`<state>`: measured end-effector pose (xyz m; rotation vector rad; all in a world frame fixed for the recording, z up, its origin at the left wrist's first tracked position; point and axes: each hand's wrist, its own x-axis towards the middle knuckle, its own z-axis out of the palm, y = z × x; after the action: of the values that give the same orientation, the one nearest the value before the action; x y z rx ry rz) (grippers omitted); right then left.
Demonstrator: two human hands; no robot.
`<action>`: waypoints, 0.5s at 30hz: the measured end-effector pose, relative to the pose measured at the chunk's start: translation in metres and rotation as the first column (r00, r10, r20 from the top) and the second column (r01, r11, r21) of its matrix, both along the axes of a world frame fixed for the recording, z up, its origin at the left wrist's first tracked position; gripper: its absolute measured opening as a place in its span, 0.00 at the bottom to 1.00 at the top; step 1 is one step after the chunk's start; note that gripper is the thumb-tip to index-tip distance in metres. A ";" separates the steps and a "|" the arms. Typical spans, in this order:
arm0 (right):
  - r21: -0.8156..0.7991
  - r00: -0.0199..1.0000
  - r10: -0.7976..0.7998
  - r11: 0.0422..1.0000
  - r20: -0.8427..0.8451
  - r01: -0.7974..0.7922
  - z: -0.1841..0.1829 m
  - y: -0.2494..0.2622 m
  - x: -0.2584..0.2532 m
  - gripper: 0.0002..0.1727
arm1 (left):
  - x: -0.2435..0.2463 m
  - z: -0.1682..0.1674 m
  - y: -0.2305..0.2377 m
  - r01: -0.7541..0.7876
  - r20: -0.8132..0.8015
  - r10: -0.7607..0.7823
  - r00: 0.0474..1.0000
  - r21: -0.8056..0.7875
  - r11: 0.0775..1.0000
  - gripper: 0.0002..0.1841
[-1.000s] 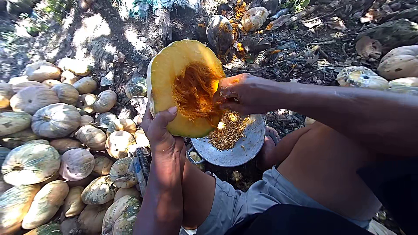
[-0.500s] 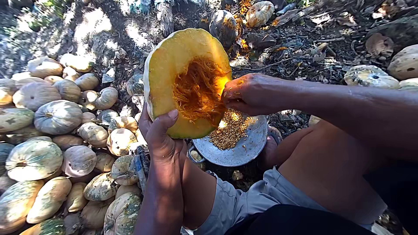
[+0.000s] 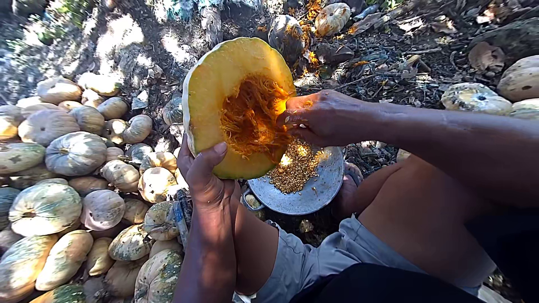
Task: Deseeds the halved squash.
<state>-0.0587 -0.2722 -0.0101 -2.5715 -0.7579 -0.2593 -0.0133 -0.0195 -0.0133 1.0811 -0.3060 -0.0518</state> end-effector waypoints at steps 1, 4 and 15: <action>-0.017 1.000 0.009 1.000 0.001 -0.009 -0.003 -0.001 0.002 0.11 | -0.001 0.001 -0.002 -0.007 -0.008 0.007 1.000 0.002 1.000 0.27; -0.054 0.999 0.035 0.998 -0.023 -0.036 -0.009 -0.005 0.005 0.07 | -0.002 0.002 -0.002 -0.021 -0.038 0.021 0.999 0.011 1.000 0.26; -0.062 0.989 0.064 0.995 -0.132 -0.073 -0.006 -0.009 -0.007 0.06 | 0.001 0.003 0.002 -0.024 -0.035 0.023 0.999 -0.011 1.000 0.24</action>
<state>-0.0660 -0.2815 -0.0160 -2.5889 -0.8172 -0.0443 -0.0120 -0.0177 -0.0103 1.0713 -0.2615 -0.0481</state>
